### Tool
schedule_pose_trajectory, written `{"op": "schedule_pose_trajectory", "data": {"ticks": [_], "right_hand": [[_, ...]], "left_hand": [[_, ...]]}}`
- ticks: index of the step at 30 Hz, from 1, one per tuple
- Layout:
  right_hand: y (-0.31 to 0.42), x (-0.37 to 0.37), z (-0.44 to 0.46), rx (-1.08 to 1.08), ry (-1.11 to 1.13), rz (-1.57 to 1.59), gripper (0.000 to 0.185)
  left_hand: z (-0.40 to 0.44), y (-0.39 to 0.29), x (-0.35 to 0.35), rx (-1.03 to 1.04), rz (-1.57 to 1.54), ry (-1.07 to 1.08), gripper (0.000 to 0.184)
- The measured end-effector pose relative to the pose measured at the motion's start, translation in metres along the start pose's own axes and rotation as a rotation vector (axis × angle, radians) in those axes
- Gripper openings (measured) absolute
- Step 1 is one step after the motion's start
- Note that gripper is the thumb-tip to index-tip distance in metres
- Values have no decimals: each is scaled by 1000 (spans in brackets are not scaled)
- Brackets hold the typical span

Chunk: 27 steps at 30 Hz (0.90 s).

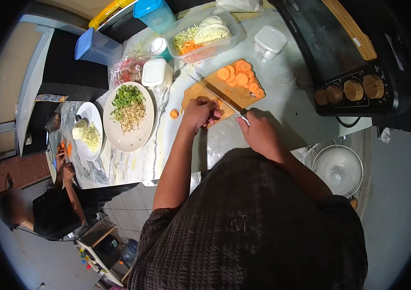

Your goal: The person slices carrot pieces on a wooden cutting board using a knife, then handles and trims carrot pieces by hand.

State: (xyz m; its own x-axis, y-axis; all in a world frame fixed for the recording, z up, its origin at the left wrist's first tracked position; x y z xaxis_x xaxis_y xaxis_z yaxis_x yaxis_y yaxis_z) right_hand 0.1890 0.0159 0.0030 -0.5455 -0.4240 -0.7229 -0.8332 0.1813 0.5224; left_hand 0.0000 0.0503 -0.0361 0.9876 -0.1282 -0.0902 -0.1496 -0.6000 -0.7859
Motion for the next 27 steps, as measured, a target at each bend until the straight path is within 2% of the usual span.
{"op": "schedule_pose_trajectory", "data": {"ticks": [20,22,27], "right_hand": [[6,-4,0,-40,32,-71,36],[5,-4,1,-35,47,-90,36],[5,-7,6,-24,84,-111,37]], "left_hand": [[-1,-2,2,-9,-33,-18,20],[-1,0,1,-3,-50,-23,26],[-2,-2,2,-57,-51,-17,27]]}}
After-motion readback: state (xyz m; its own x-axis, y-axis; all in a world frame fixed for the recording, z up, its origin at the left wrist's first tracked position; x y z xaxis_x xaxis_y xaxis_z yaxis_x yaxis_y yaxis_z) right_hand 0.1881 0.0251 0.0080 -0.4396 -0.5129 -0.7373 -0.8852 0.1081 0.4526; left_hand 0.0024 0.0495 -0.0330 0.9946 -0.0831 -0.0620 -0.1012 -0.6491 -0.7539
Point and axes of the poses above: each hand's wrist, its own z-axis towards the middle knuckle, its own x-axis out of the palm, y = z × x, the point moved 6 cm from there along z, towards the middle knuckle, and after that the axes turned 6 degrees about x, right-handed, at the moved point
